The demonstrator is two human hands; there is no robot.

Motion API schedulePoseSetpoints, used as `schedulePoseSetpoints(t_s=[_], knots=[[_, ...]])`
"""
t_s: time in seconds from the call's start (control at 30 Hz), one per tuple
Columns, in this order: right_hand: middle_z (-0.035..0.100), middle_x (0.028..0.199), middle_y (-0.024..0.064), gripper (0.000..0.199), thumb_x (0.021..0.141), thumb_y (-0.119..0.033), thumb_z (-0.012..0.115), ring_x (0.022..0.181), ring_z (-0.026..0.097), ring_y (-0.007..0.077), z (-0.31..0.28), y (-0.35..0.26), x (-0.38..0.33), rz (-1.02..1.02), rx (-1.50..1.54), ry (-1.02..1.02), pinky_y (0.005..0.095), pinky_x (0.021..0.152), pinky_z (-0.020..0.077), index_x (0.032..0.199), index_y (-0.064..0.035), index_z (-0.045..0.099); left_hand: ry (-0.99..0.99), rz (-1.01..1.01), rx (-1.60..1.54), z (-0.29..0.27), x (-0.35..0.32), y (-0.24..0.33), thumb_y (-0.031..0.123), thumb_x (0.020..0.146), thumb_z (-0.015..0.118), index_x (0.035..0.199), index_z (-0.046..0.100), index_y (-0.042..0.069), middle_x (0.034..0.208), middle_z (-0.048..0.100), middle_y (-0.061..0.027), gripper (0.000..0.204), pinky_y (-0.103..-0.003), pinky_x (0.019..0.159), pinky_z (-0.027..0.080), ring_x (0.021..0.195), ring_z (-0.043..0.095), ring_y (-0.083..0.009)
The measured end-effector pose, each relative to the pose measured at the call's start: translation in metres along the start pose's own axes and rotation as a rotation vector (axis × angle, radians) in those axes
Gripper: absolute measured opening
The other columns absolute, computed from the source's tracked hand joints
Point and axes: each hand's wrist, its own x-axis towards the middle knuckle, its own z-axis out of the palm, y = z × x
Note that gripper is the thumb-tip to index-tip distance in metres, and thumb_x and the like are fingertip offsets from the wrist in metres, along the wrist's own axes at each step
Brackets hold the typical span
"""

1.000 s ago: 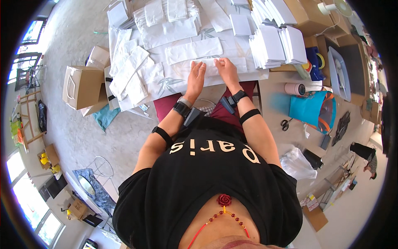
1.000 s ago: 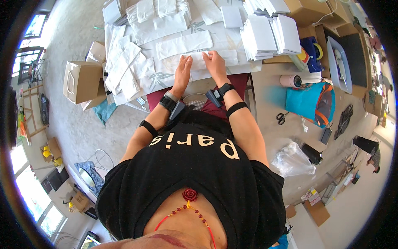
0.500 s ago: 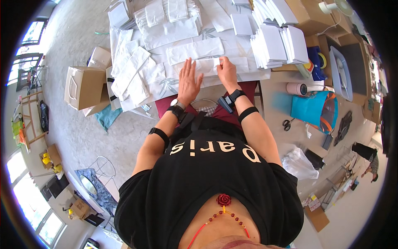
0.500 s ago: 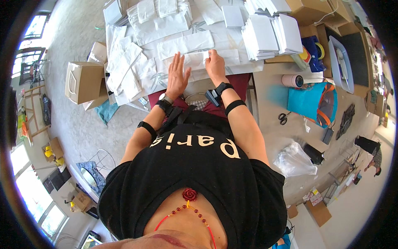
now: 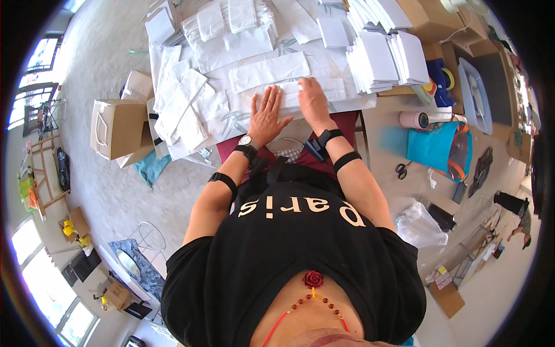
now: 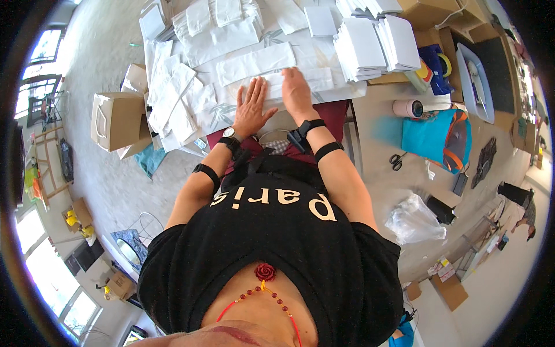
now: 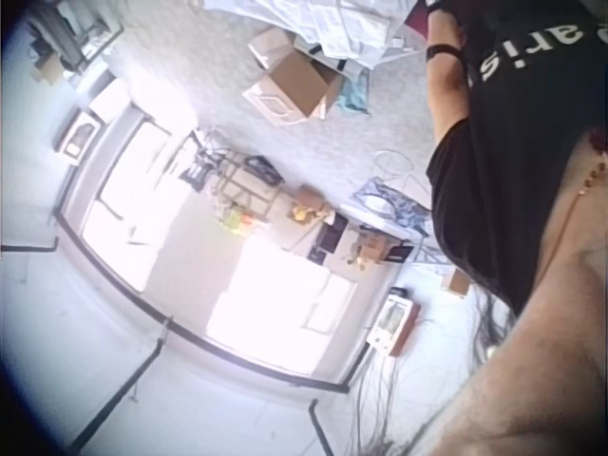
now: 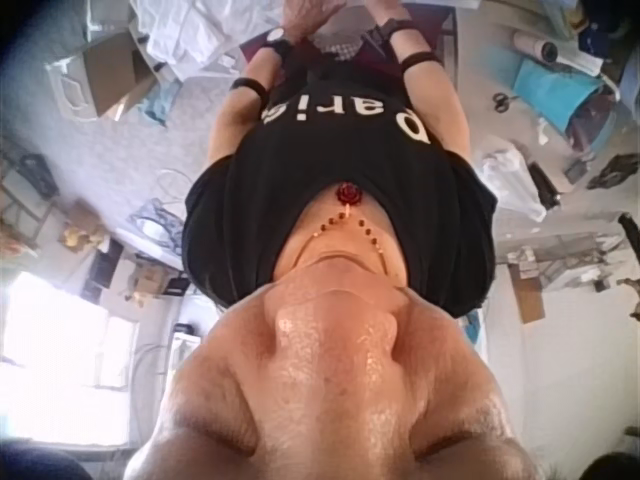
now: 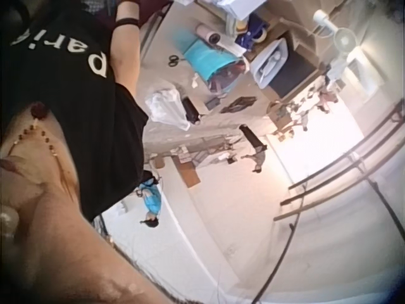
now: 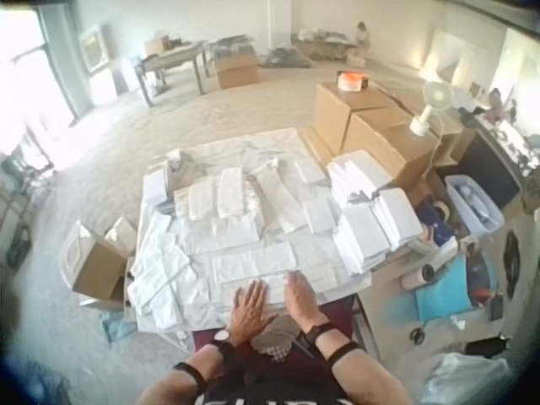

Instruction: The person folds white paper envelopes one at a time on a table, pressing the creases by hand and placing them into a stack.

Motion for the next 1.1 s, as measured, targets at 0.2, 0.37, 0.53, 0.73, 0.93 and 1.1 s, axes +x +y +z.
schedulePoseSetpoints(t_s=[0.2, 0.37, 0.53, 0.73, 0.93, 1.1], knots=[[0.062, 0.102, 0.0173, 0.015, 0.089, -0.002, 0.06, 0.101, 0.062, 0.039, 0.019, 0.0, -0.015, 0.057, 0.159, -0.199, 0.0462, 0.089, 0.0515, 0.103, -0.0025, 0.062, 0.044, 0.02, 0.007, -0.008, 0.009, -0.001, 0.036, 0.097, 0.061, 0.152, 0.044, 0.007, 0.162, 0.038, -0.0133, 0.064, -0.054, 0.122, 0.017, 0.152, 0.03, -0.0288], [0.062, 0.103, 0.0172, 0.01, 0.092, -0.004, 0.06, 0.102, 0.061, 0.0388, 0.022, 0.012, -0.013, 0.062, 0.206, -0.237, 0.0472, 0.089, 0.0511, 0.101, -0.0044, 0.064, 0.306, -0.028, -0.239, -0.029, 0.07, -0.009, 0.007, 0.088, 0.064, 0.11, 0.069, 0.006, 0.109, 0.068, -0.0117, 0.023, -0.049, 0.103, 0.041, 0.11, 0.061, -0.0328], [0.061, 0.102, 0.017, 0.009, 0.095, -0.006, 0.058, 0.102, 0.061, 0.0387, 0.029, 0.017, -0.013, 0.064, 0.208, -0.237, 0.0486, 0.09, 0.0504, 0.101, -0.0059, 0.064, 0.203, 0.048, -0.293, -0.01, 0.131, -0.013, 0.011, 0.086, 0.067, 0.101, 0.071, 0.006, 0.103, 0.069, -0.0135, 0.017, -0.046, 0.088, 0.053, 0.1, 0.064, -0.0351], [0.061, 0.102, 0.0163, 0.011, 0.093, -0.007, 0.058, 0.101, 0.061, 0.0392, 0.031, 0.019, -0.012, 0.098, 0.247, -0.255, 0.0482, 0.089, 0.0505, 0.102, -0.0067, 0.062, 0.095, 0.034, -0.051, 0.008, 0.156, -0.01, 0.022, 0.087, 0.067, 0.092, 0.07, 0.008, 0.093, 0.067, -0.0119, 0.015, -0.046, 0.084, 0.054, 0.096, 0.065, -0.0351], [0.062, 0.103, 0.0158, 0.016, 0.087, -0.004, 0.06, 0.101, 0.062, 0.0379, 0.03, 0.019, -0.014, 0.063, 0.216, -0.22, 0.0468, 0.089, 0.0512, 0.102, -0.0063, 0.061, 0.112, -0.101, -0.179, 0.011, 0.162, -0.01, 0.023, 0.082, 0.068, 0.085, 0.072, 0.008, 0.089, 0.07, -0.0107, 0.016, -0.044, 0.08, 0.056, 0.09, 0.069, -0.0325], [0.064, 0.103, 0.0161, 0.012, 0.087, -0.003, 0.061, 0.1, 0.063, 0.0378, 0.029, 0.017, -0.012, 0.034, 0.199, -0.211, 0.0453, 0.087, 0.0527, 0.099, -0.0054, 0.063, 0.142, -0.191, -0.42, 0.015, 0.164, -0.026, 0.023, 0.077, 0.073, 0.085, 0.076, 0.006, 0.084, 0.073, -0.0124, 0.019, -0.041, 0.075, 0.057, 0.079, 0.071, -0.0301]])
